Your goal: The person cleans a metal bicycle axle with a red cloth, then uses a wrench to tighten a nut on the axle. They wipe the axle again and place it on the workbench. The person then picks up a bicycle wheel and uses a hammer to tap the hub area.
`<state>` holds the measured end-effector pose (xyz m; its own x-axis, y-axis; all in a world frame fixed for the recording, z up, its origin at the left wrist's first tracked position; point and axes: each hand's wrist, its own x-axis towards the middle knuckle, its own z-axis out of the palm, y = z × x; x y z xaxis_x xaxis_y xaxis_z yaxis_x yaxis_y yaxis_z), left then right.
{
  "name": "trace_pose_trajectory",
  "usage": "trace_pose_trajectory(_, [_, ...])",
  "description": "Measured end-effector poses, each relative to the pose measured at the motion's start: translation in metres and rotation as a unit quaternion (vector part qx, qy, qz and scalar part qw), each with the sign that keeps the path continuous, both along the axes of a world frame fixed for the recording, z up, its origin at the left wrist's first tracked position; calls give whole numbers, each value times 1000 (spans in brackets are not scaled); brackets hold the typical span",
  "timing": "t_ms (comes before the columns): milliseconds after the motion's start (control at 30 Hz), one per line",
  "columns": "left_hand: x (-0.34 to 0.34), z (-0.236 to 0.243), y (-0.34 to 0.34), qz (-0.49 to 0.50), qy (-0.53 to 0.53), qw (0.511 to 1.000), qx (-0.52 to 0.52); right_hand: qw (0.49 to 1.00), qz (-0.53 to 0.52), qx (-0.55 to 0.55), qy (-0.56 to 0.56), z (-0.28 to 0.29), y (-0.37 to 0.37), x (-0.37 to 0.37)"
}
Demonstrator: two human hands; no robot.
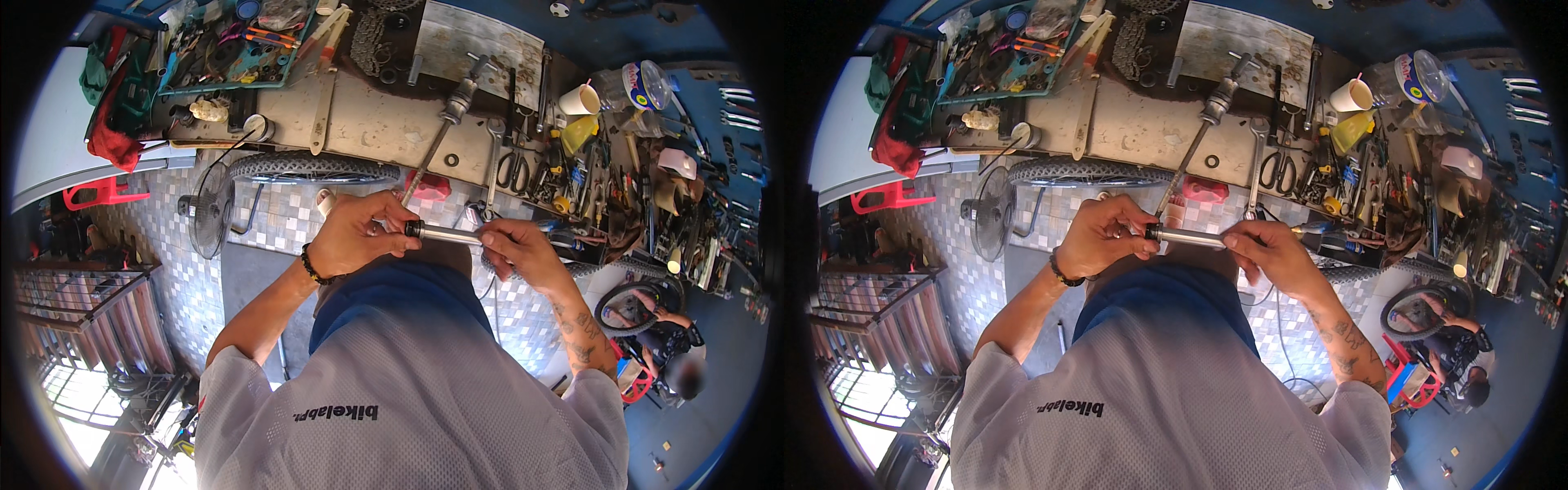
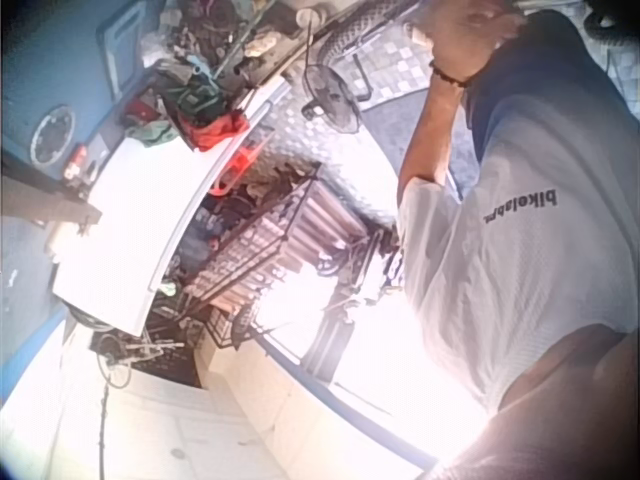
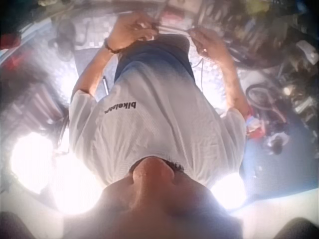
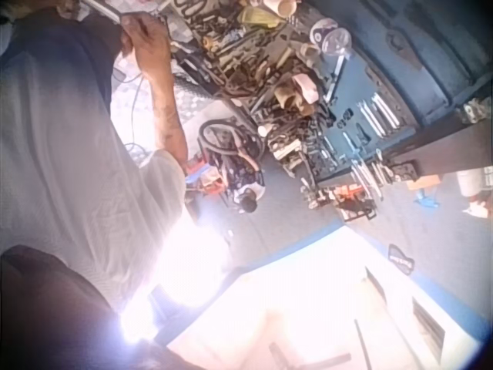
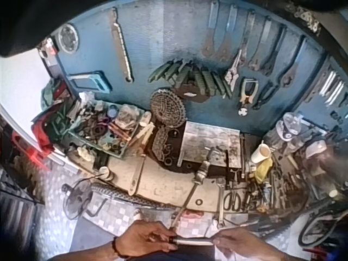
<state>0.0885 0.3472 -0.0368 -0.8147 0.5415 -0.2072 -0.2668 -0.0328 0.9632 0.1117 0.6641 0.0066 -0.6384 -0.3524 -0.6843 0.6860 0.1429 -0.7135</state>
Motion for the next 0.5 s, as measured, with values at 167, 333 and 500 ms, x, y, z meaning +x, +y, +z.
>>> trace_pose_trajectory(167, [-1, -3, 1, 38, -103, 992, 66, 846, 43, 173, 502, -8, -16, 7])
trace_pose_trajectory(333, [-4, -5, -2, 43, -132, 986, 88, 912, 10, 167, 375, -2, -20, 6])
trace_pose_trajectory(500, [-5, -7, -1, 21, -80, 994, 75, 995, 22, -74, -71, 3, -3, -4])
